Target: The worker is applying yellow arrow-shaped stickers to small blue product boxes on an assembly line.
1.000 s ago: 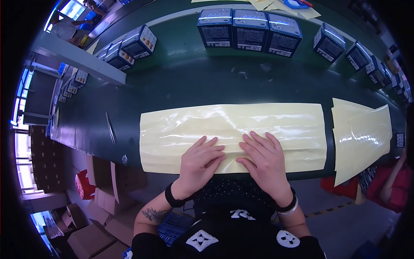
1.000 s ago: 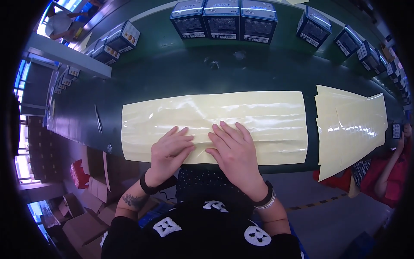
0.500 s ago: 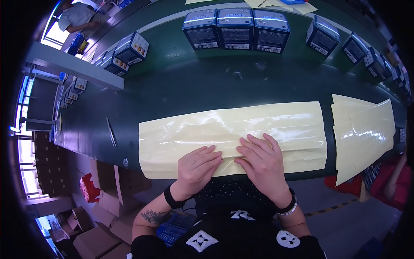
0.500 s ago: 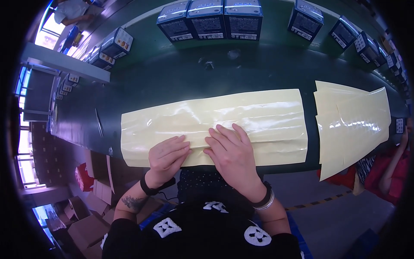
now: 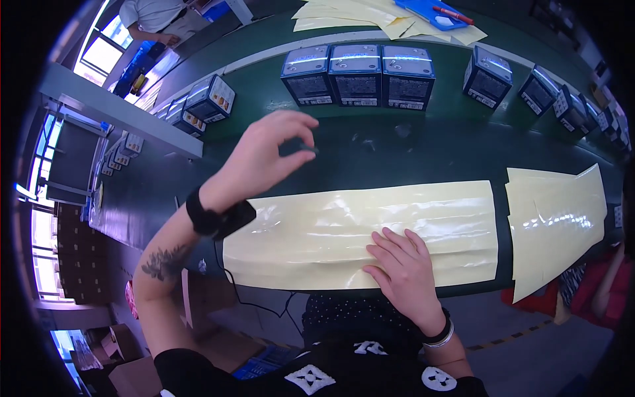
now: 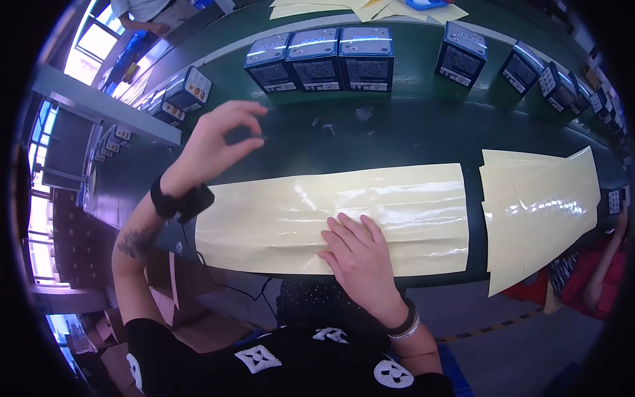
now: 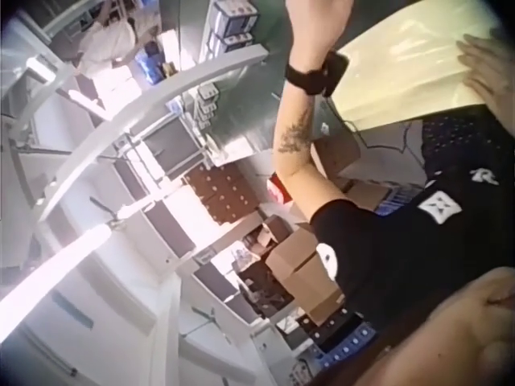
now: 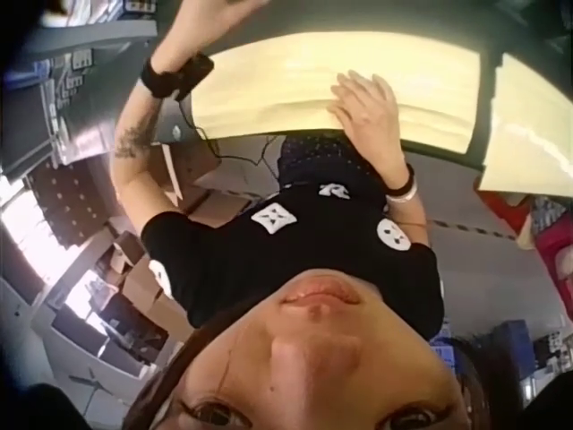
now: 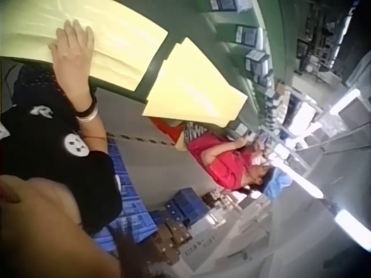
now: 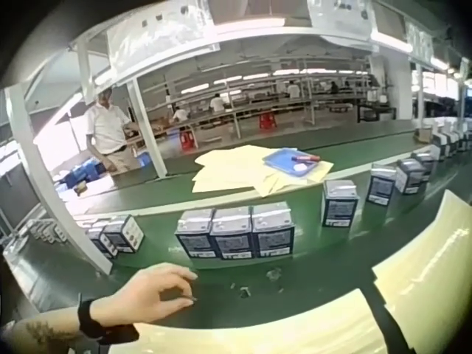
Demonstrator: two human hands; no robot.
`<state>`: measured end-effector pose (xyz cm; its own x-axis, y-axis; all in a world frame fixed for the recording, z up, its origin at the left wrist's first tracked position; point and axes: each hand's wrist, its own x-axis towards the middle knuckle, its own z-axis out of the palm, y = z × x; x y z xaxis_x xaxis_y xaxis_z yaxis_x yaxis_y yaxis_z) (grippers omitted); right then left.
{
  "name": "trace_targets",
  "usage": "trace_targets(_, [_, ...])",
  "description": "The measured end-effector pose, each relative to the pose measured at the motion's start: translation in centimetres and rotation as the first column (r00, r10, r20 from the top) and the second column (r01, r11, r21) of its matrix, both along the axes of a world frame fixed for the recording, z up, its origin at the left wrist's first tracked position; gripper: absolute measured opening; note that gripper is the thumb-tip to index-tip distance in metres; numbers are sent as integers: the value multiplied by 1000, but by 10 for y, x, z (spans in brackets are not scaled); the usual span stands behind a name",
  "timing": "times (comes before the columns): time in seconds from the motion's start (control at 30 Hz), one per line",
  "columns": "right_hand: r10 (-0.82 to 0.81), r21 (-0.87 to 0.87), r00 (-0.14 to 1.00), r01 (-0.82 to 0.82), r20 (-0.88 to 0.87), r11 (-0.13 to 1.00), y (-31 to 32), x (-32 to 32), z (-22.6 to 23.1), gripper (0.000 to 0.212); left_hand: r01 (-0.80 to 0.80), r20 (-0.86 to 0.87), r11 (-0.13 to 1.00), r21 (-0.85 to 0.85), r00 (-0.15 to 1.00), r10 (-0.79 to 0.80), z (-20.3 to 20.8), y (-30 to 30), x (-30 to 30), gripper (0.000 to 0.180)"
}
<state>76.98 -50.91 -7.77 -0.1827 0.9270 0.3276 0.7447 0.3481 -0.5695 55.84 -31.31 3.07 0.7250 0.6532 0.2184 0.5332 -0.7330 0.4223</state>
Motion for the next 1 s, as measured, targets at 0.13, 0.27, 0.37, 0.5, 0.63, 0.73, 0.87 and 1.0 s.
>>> trace_targets(0.13, [15,3,1000,-15,-16,1000,0,1,2,28,-15,80,991,129,997,4,-15,94,-6,14])
trace_targets(0.27, [13,-9,1000,-14,-11,1000,1,8,1,28,-122,185,988,96,977,103,-33,122,0,14])
trace_targets(0.37, [13,-12,1000,-13,-4,1000,0,12,2,28,-180,230,980,80,960,158,-39,128,6,15])
trace_targets(0.5, [15,-6,1000,-15,1,1000,0,16,0,28,-231,275,957,174,945,178,-43,130,9,14])
trace_targets(0.63, [10,-8,1000,-10,6,1000,-2,20,1,28,-258,279,912,319,945,170,-47,124,12,14])
trace_targets(0.73, [0,-3,1000,0,20,1000,-4,24,2,28,-255,260,899,356,951,166,-50,125,12,15])
trace_targets(0.87, [13,3,999,-13,33,1000,-5,26,3,28,-236,241,873,426,960,142,-53,128,6,19])
trace_targets(1.0, [18,10,1000,-18,26,1000,-8,29,2,27,-251,47,828,502,964,263,-38,106,7,28])
